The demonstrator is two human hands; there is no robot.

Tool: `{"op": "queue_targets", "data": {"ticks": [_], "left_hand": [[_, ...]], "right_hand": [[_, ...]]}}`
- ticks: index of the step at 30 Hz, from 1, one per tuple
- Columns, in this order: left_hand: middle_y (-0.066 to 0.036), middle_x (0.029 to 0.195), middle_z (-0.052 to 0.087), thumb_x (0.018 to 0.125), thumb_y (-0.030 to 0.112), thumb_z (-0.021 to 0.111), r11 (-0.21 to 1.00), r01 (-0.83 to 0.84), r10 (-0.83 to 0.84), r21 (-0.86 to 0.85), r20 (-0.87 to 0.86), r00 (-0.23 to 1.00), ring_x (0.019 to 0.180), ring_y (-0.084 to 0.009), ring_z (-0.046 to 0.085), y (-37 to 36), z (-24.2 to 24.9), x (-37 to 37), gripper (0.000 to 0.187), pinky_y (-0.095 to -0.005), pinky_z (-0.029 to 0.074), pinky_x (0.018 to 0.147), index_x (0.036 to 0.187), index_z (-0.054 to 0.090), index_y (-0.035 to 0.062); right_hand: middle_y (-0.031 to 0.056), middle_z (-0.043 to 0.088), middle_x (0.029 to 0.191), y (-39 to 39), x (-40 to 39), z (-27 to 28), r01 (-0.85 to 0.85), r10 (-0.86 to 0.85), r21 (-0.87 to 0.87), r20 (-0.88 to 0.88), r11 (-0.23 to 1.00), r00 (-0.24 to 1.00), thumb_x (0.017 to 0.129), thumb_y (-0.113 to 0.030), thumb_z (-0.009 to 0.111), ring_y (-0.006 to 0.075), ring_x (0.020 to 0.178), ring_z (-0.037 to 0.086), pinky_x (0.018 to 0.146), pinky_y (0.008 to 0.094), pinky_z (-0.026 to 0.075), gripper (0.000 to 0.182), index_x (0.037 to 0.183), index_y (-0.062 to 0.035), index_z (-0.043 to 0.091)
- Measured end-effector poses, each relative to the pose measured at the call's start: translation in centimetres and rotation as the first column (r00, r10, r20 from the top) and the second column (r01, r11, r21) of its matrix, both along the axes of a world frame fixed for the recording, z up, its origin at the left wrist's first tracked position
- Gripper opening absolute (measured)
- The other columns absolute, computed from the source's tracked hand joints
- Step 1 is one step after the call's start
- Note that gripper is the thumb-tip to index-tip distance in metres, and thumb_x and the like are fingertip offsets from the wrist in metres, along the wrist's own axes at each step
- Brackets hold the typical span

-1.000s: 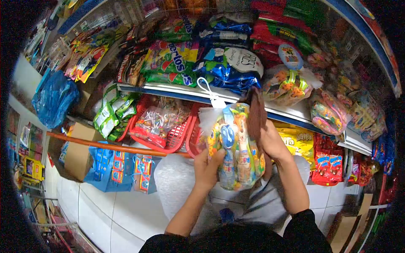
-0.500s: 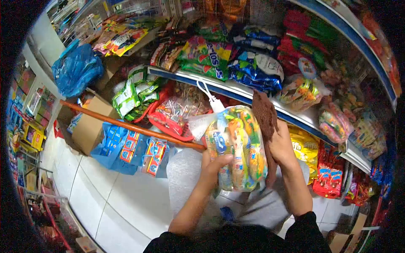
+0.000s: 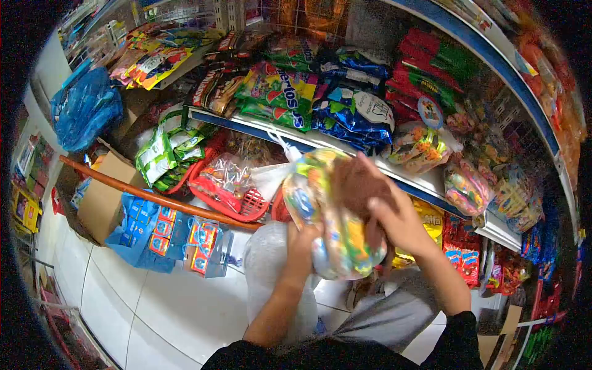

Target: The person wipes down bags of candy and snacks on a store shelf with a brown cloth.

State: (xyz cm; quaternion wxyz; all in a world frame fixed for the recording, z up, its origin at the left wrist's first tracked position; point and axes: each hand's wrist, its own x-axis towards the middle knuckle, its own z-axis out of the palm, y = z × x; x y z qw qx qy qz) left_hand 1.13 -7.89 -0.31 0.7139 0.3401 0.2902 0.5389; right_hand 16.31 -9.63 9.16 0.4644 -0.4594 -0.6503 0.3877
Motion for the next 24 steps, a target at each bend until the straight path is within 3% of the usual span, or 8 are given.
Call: {"op": "queue_targets", "data": {"ticks": [3, 6, 9, 10, 13, 16, 19, 24], "left_hand": [[-0.004, 0.084, 0.054, 0.067, 0.015, 0.056, 0.992, 0.05, -0.034, 0.117, -0.133, 0.991, 0.074, -0.0122, 0.052, -0.2, -0.6, 0.7, 0.032, -0.0252, 0.043, 0.066, 0.095, 0.051, 0.0005], [-0.005, 0.085, 0.055, 0.065, 0.014, 0.057, 0.999, -0.011, 0.001, -0.043, -0.21, 0.978, 0.076, -0.014, 0.054, -0.8, -0.7, 1.5, 0.035, -0.0267, 0.044, 0.068, 0.096, 0.05, 0.0005], [-0.008, 0.087, 0.055, 0.065, 0.016, 0.054, 0.965, 0.13, -0.112, -0.228, 0.091, 0.99, 0.077, -0.0183, 0.056, -0.1, -2.0, 1.4, 0.041, -0.0305, 0.047, 0.069, 0.103, 0.047, 0.0008], [-0.01, 0.087, 0.056, 0.065, 0.019, 0.052, 0.949, 0.297, -0.24, -0.104, 0.371, 0.897, 0.076, -0.0225, 0.058, 0.1, -1.8, 1.1, 0.048, -0.0345, 0.048, 0.069, 0.108, 0.044, 0.0007], [-0.012, 0.087, 0.057, 0.066, 0.029, 0.047, 0.95, -0.038, 0.161, -0.309, 0.383, 0.91, 0.076, -0.0237, 0.057, -0.4, 0.8, 2.7, 0.048, -0.0344, 0.047, 0.069, 0.104, 0.046, -0.0001], [-0.013, 0.092, 0.055, 0.068, 0.032, 0.042, 0.917, 0.296, -0.117, -0.268, 0.529, 0.841, 0.081, -0.0241, 0.056, 0.8, -2.4, 0.8, 0.048, -0.0343, 0.046, 0.073, 0.105, 0.046, 0.0016], [-0.014, 0.101, 0.053, 0.074, 0.045, 0.039, 0.931, 0.264, -0.047, -0.253, 0.634, 0.772, 0.091, -0.0234, 0.053, 1.4, -3.1, 0.4, 0.054, -0.0346, 0.043, 0.079, 0.108, 0.045, 0.0035], [-0.014, 0.101, 0.053, 0.074, 0.044, 0.039, 0.954, 0.199, -0.045, -0.226, 0.546, 0.836, 0.091, -0.0234, 0.052, 1.5, -3.2, -0.3, 0.053, -0.0344, 0.043, 0.079, 0.108, 0.045, 0.0036]], "right_hand": [[0.0072, 0.047, 0.116, 0.9, 2.4, -2.1, 0.181, -0.217, -0.354, -0.066, 0.918, 0.974, 0.087, -0.018, 0.041, 0.013, 0.103, 0.042, 0.092, 0.0264, 0.03, 0.039, 0.121, 0.0014, 0.037], [0.007, 0.049, 0.113, 0.6, 3.0, -2.9, 0.213, -0.254, -0.294, -0.111, 0.932, 0.961, 0.088, -0.019, 0.039, 0.0125, 0.104, 0.041, 0.092, 0.0271, 0.03, 0.036, 0.118, 0.0015, 0.04], [0.0118, 0.035, 0.128, -0.2, 2.2, -2.0, -0.012, 0.005, -0.036, -0.187, 0.999, 0.982, 0.081, -0.018, 0.053, 0.0192, 0.112, 0.04, 0.095, 0.0311, 0.028, 0.044, 0.12, -0.0037, 0.041], [0.0134, 0.033, 0.13, -0.1, 2.3, -1.6, -0.045, 0.046, 0.033, -0.05, 0.998, 0.998, 0.078, -0.017, 0.056, 0.0218, 0.114, 0.038, 0.096, 0.032, 0.027, 0.045, 0.12, -0.0058, 0.043], [0.0176, 0.027, 0.133, 0.2, 2.3, -0.2, -0.155, 0.114, 0.157, 0.244, 0.975, 0.963, 0.069, -0.017, 0.064, 0.0294, 0.118, 0.034, 0.097, 0.0346, 0.026, 0.049, 0.116, -0.0115, 0.05], [0.0212, 0.024, 0.133, -0.5, 1.8, 0.1, -0.192, 0.153, 0.131, 0.261, 0.973, 0.953, 0.064, -0.02, 0.069, 0.0353, 0.122, 0.027, 0.098, 0.0389, 0.025, 0.045, 0.108, -0.0167, 0.057], [0.0212, 0.024, 0.133, -1.1, 1.4, 1.0, -0.261, 0.179, 0.161, 0.4, 0.952, 0.899, 0.064, -0.023, 0.068, 0.0367, 0.121, 0.026, 0.098, 0.0433, 0.025, 0.045, 0.107, -0.0184, 0.057], [0.0161, 0.048, 0.117, -1.1, 1.1, 0.5, -0.374, 0.259, 0.275, 0.378, 0.886, 0.889, 0.061, -0.03, 0.065, 0.0417, 0.113, 0.036, 0.099, 0.0532, 0.017, 0.036, 0.094, -0.0139, 0.065]]}}
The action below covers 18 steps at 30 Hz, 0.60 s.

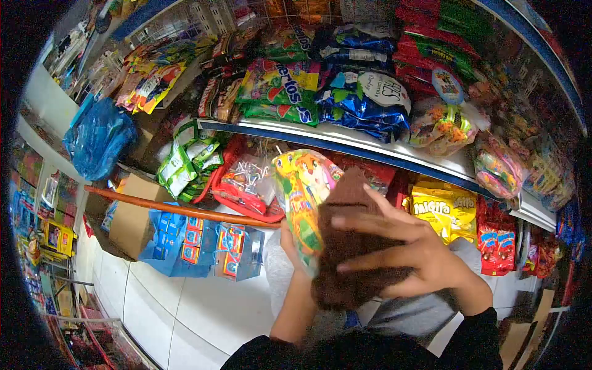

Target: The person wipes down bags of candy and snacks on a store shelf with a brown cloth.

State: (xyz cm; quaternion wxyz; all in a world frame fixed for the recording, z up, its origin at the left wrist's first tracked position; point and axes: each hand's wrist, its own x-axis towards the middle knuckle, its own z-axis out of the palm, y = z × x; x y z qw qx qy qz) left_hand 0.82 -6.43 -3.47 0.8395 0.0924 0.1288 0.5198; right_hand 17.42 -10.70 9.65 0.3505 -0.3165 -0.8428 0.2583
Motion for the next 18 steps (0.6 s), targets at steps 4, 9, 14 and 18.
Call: {"op": "queue_targets", "data": {"ticks": [4, 9, 14, 18], "left_hand": [[-0.013, 0.101, 0.053, 0.075, 0.043, 0.038, 0.999, -0.028, 0.03, 0.035, -0.077, 0.997, 0.091, -0.0233, 0.052, 1.6, 0.3, 0.5, 0.052, -0.0343, 0.043, 0.079, 0.108, 0.045, 0.0036], [-0.013, 0.101, 0.053, 0.077, 0.042, 0.038, 0.995, -0.063, 0.075, 0.076, -0.168, 0.983, 0.092, -0.0232, 0.052, -2.3, -1.6, -2.5, 0.05, -0.0341, 0.043, 0.079, 0.108, 0.045, 0.0036], [-0.013, 0.101, 0.053, 0.078, 0.041, 0.037, 0.991, -0.058, 0.087, 0.12, -0.249, 0.965, 0.092, -0.0231, 0.052, -0.6, -1.2, -0.2, 0.049, -0.0339, 0.044, 0.079, 0.109, 0.045, 0.0036], [-0.013, 0.101, 0.053, 0.079, 0.04, 0.037, 0.985, -0.071, 0.116, 0.155, -0.306, 0.945, 0.092, -0.023, 0.052, -1.0, -1.7, 1.1, 0.048, -0.0337, 0.044, 0.079, 0.109, 0.045, 0.0036]], "right_hand": [[0.0172, 0.06, 0.089, -0.6, 0.0, 0.8, -0.07, 0.07, 0.011, -0.142, 0.998, 0.987, 0.066, -0.029, 0.064, 0.0398, 0.105, 0.045, 0.093, 0.0512, 0.029, 0.027, 0.072, -0.0028, 0.063], [0.0198, 0.055, 0.095, -2.8, 2.9, -1.8, -0.236, -0.3, -0.52, -0.744, 0.821, 0.597, 0.078, -0.049, 0.044, 0.0328, 0.103, 0.046, 0.092, 0.041, 0.034, 0.058, 0.098, 0.0054, 0.05], [0.0133, 0.045, 0.117, 2.0, 1.2, -1.3, 0.16, -0.569, -0.548, -0.758, 0.821, 0.32, 0.084, -0.051, 0.027, 0.0287, 0.109, 0.041, 0.094, 0.0405, 0.031, 0.059, 0.121, -0.0051, 0.034], [0.0138, 0.04, 0.123, 1.4, 0.0, -3.3, 0.096, -0.501, -0.608, -0.543, 0.788, 0.674, 0.079, -0.021, 0.042, 0.0229, 0.114, 0.037, 0.097, 0.036, 0.025, 0.046, 0.119, 0.0008, 0.037]]}}
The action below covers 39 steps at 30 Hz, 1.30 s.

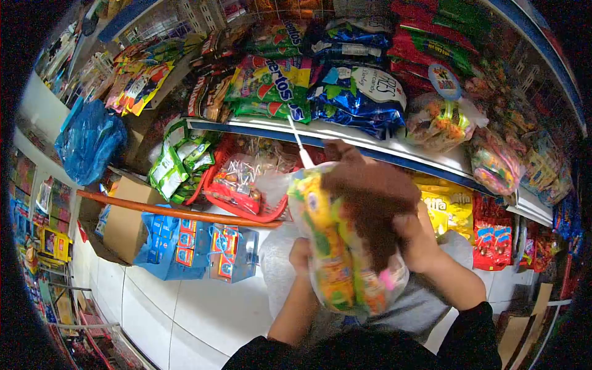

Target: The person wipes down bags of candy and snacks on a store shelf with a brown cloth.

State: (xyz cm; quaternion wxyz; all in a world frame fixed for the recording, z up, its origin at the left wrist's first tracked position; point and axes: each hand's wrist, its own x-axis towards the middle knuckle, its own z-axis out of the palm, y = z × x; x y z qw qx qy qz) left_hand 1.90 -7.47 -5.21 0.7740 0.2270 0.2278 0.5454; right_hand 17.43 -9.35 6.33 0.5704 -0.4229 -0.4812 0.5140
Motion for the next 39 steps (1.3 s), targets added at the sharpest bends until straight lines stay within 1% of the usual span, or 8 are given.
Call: {"op": "queue_targets", "data": {"ticks": [7, 8, 14, 17, 20, 30, 34, 39], "left_hand": [[-0.012, 0.102, 0.053, 0.08, 0.038, 0.037, 0.998, -0.028, 0.036, 0.053, -0.142, 0.989, 0.093, -0.0229, 0.052, 0.3, -0.4, -1.2, 0.046, -0.0335, 0.044, 0.079, 0.109, 0.045, 0.0037], [-0.012, 0.102, 0.053, 0.08, 0.038, 0.036, 0.998, -0.03, 0.04, 0.06, -0.162, 0.986, 0.093, -0.0229, 0.052, 0.7, -0.4, -0.9, 0.046, -0.0334, 0.044, 0.079, 0.109, 0.045, 0.0037], [-0.012, 0.102, 0.052, 0.082, 0.037, 0.036, 0.99, -0.055, 0.092, 0.131, -0.295, 0.951, 0.093, -0.0228, 0.052, 2.4, 0.1, -0.7, 0.044, -0.0332, 0.044, 0.079, 0.109, 0.045, 0.0037], [-0.012, 0.102, 0.052, 0.082, 0.036, 0.036, 0.984, -0.06, 0.119, 0.169, -0.367, 0.923, 0.094, -0.0227, 0.052, 2.3, 0.0, -1.2, 0.043, -0.0331, 0.044, 0.08, 0.109, 0.045, 0.0037], [-0.012, 0.102, 0.052, 0.083, 0.036, 0.035, 0.977, -0.062, 0.146, 0.204, -0.428, 0.892, 0.094, -0.0227, 0.052, 1.6, -0.2, -0.7, 0.042, -0.033, 0.044, 0.08, 0.109, 0.045, 0.0037], [-0.011, 0.102, 0.052, 0.085, 0.034, 0.035, 0.946, 0.04, 0.156, 0.323, -0.557, 0.816, 0.095, -0.0225, 0.052, 0.6, 0.1, -0.6, 0.04, -0.0326, 0.044, 0.08, 0.11, 0.044, 0.0038], [-0.01, 0.108, 0.05, 0.09, 0.034, 0.031, 0.99, 0.083, 0.0, 0.116, -0.579, 0.816, 0.097, -0.0215, 0.051, 1.2, 3.3, 0.7, 0.041, -0.0317, 0.043, 0.081, 0.115, 0.04, 0.0029], [-0.011, 0.116, 0.043, 0.072, 0.062, 0.045, 0.993, 0.039, -0.055, 0.115, 0.14, 0.989, 0.105, -0.0224, 0.045, 0.6, 3.8, 1.1, 0.08, -0.0357, 0.041, 0.086, 0.122, 0.031, 0.0011]], "right_hand": [[0.0241, 0.03, 0.128, -1.5, -0.9, 1.2, -0.263, 0.167, 0.329, 0.292, 0.907, 0.942, 0.067, -0.015, 0.055, 0.0369, 0.12, 0.028, 0.098, 0.0419, 0.022, 0.042, 0.103, 0.0067, 0.05], [0.0262, 0.033, 0.125, -1.0, -0.4, 0.3, -0.333, 0.077, 0.464, 0.488, 0.821, 0.869, 0.072, -0.036, 0.054, 0.0376, 0.116, 0.034, 0.095, 0.0429, 0.027, 0.06, 0.114, 0.0049, 0.042], [0.0264, 0.04, 0.119, -3.2, 1.2, 1.8, -0.33, 0.088, 0.306, 0.6, 0.893, 0.795, 0.072, -0.039, 0.05, 0.0362, 0.111, 0.042, 0.09, 0.0432, 0.033, 0.049, 0.091, 0.0049, 0.056], [0.0251, 0.044, 0.115, -4.7, 4.3, 3.5, -0.198, 0.24, -0.149, 0.36, 0.969, 0.902, 0.075, -0.043, 0.043, 0.0313, 0.107, 0.046, 0.087, 0.0426, 0.037, 0.052, 0.097, 0.0018, 0.055], [0.019, 0.05, 0.108, -3.8, 0.9, 5.8, 0.236, -0.306, -0.195, -0.645, 0.952, 0.701, 0.081, -0.052, 0.032, 0.0274, 0.102, 0.049, 0.088, 0.0361, 0.038, 0.06, 0.112, -0.0023, 0.046], [0.0064, 0.046, 0.114, -2.0, -0.1, 0.8, -0.127, 0.124, -0.04, -0.071, 0.991, 0.99, 0.089, -0.018, 0.04, 0.0145, 0.104, 0.043, 0.091, 0.0291, 0.032, 0.034, 0.118, -0.0009, 0.039], [0.0085, 0.054, 0.103, -1.9, -0.3, 0.5, 0.115, -0.121, 0.058, 0.131, 0.992, 0.984, 0.086, -0.017, 0.046, 0.0133, 0.095, 0.05, 0.084, 0.027, 0.038, 0.031, 0.112, 0.0013, 0.043], [0.0142, 0.058, 0.089, -0.8, -1.0, -2.4, 0.217, -0.27, 0.225, 0.24, 0.95, 0.932, 0.083, -0.018, 0.05, 0.0221, 0.08, 0.059, 0.071, 0.03, 0.045, 0.03, 0.104, 0.0021, 0.046]]}}
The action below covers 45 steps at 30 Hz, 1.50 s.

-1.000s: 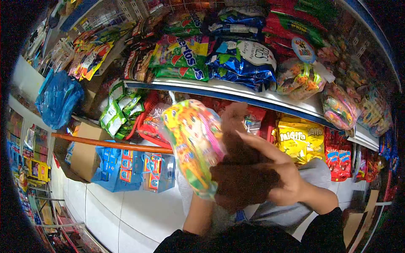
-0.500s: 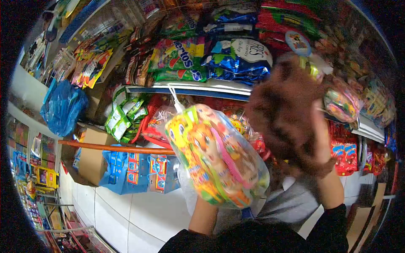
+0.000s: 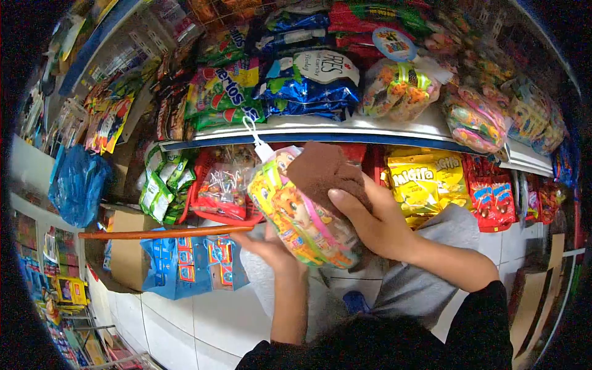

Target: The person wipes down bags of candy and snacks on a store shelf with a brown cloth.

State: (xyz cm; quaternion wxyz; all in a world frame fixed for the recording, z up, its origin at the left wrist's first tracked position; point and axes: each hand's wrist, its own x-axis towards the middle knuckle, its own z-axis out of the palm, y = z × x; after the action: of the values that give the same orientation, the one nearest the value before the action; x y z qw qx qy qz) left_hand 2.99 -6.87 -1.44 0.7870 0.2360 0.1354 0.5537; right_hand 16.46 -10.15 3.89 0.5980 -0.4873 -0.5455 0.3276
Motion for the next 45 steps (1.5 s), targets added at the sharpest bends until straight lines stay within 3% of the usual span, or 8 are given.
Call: {"op": "queue_targets", "data": {"ticks": [20, 30, 34, 37, 38, 40, 42, 45], "left_hand": [[-0.015, 0.111, 0.047, 0.069, 0.026, 0.053, 0.997, -0.004, 0.009, 0.072, -0.072, 0.997, 0.096, -0.0267, 0.052, -3.5, -1.1, -5.5, 0.06, -0.0381, 0.045, 0.081, 0.12, 0.032, 0.0008], [-0.015, 0.111, 0.047, 0.07, 0.027, 0.051, 0.995, -0.093, 0.096, 0.038, -0.097, 0.991, 0.095, -0.0268, 0.052, -5.8, -1.5, -6.9, 0.059, -0.0381, 0.046, 0.08, 0.12, 0.033, 0.0007], [-0.015, 0.111, 0.047, 0.071, 0.027, 0.051, 0.994, -0.107, 0.108, 0.012, -0.097, 0.989, 0.095, -0.0268, 0.052, -8.3, -2.0, -9.5, 0.058, -0.0381, 0.046, 0.08, 0.12, 0.033, 0.0006], [-0.015, 0.111, 0.047, 0.071, 0.027, 0.051, 0.994, -0.109, 0.107, -0.012, -0.095, 0.99, 0.095, -0.0268, 0.052, -4.7, -1.3, -5.2, 0.058, -0.0381, 0.046, 0.08, 0.12, 0.033, 0.0006], [-0.015, 0.111, 0.047, 0.071, 0.027, 0.05, 0.994, -0.111, 0.108, -0.02, -0.09, 0.99, 0.095, -0.0268, 0.052, -3.5, -1.1, -3.6, 0.058, -0.0381, 0.046, 0.08, 0.12, 0.033, 0.0006], [-0.015, 0.11, 0.047, 0.071, 0.027, 0.05, 0.992, -0.119, 0.116, -0.036, -0.083, 0.99, 0.095, -0.0268, 0.052, -2.4, -0.9, -1.5, 0.058, -0.0382, 0.046, 0.079, 0.12, 0.033, 0.0006], [-0.015, 0.11, 0.047, 0.072, 0.027, 0.05, 0.99, -0.131, 0.127, -0.049, -0.078, 0.989, 0.095, -0.0269, 0.052, -1.1, -0.6, -0.4, 0.057, -0.0382, 0.046, 0.079, 0.119, 0.033, 0.0005], [-0.015, 0.11, 0.047, 0.072, 0.028, 0.05, 0.986, -0.149, 0.144, -0.07, -0.074, 0.987, 0.094, -0.0269, 0.052, -1.0, -0.7, 0.4, 0.057, -0.0382, 0.046, 0.079, 0.119, 0.033, 0.0005]], "right_hand": [[0.017, 0.038, 0.126, -0.7, -0.1, 4.1, -0.729, 0.568, 0.129, 0.543, 0.672, 0.619, 0.061, -0.037, 0.065, 0.0352, 0.122, 0.027, 0.098, 0.0484, 0.022, 0.047, 0.092, -0.0032, 0.057], [0.0144, 0.059, 0.084, -1.6, 2.9, 4.0, -0.573, 0.692, 0.466, -0.129, 0.674, 0.71, 0.071, -0.042, 0.057, 0.027, 0.078, 0.058, 0.068, 0.0342, 0.045, 0.041, 0.076, -0.0022, 0.056], [0.0153, 0.059, 0.078, -0.2, 1.8, 7.3, 0.1, -0.152, -0.115, -0.81, 0.988, 0.567, 0.075, -0.038, 0.049, 0.0216, 0.062, 0.057, 0.052, 0.0317, 0.046, 0.043, 0.086, 0.004, 0.056], [0.0086, 0.057, 0.087, 0.3, 4.3, 4.0, -0.047, -0.07, -0.265, -0.414, 0.963, 0.908, 0.079, -0.034, 0.048, 0.0164, 0.071, 0.055, 0.058, 0.028, 0.045, 0.047, 0.111, 0.0014, 0.044], [0.0093, 0.057, 0.09, 0.0, 5.7, -1.4, 0.117, -0.106, 0.002, 0.446, 0.993, 0.889, 0.081, -0.03, 0.048, 0.0149, 0.074, 0.055, 0.063, 0.0277, 0.044, 0.041, 0.109, -0.0007, 0.047], [0.0171, 0.051, 0.111, 0.4, 1.6, 3.8, -0.209, 0.284, -0.397, 0.139, 0.894, 0.949, 0.079, -0.023, 0.054, 0.0243, 0.095, 0.055, 0.079, 0.0324, 0.042, 0.05, 0.121, -0.0012, 0.038], [0.0183, 0.052, 0.11, 0.6, 0.6, 2.2, -0.295, 0.286, -0.014, 0.296, 0.955, 0.912, 0.076, -0.024, 0.059, 0.0282, 0.097, 0.054, 0.08, 0.0339, 0.041, 0.058, 0.124, -0.0014, 0.034], [0.0186, 0.053, 0.107, 0.2, 1.6, 4.2, -0.368, 0.422, -0.258, 0.196, 0.893, 0.885, 0.069, -0.012, 0.063, 0.0211, 0.098, 0.053, 0.086, 0.0305, 0.038, 0.051, 0.111, 0.0073, 0.043]]}}
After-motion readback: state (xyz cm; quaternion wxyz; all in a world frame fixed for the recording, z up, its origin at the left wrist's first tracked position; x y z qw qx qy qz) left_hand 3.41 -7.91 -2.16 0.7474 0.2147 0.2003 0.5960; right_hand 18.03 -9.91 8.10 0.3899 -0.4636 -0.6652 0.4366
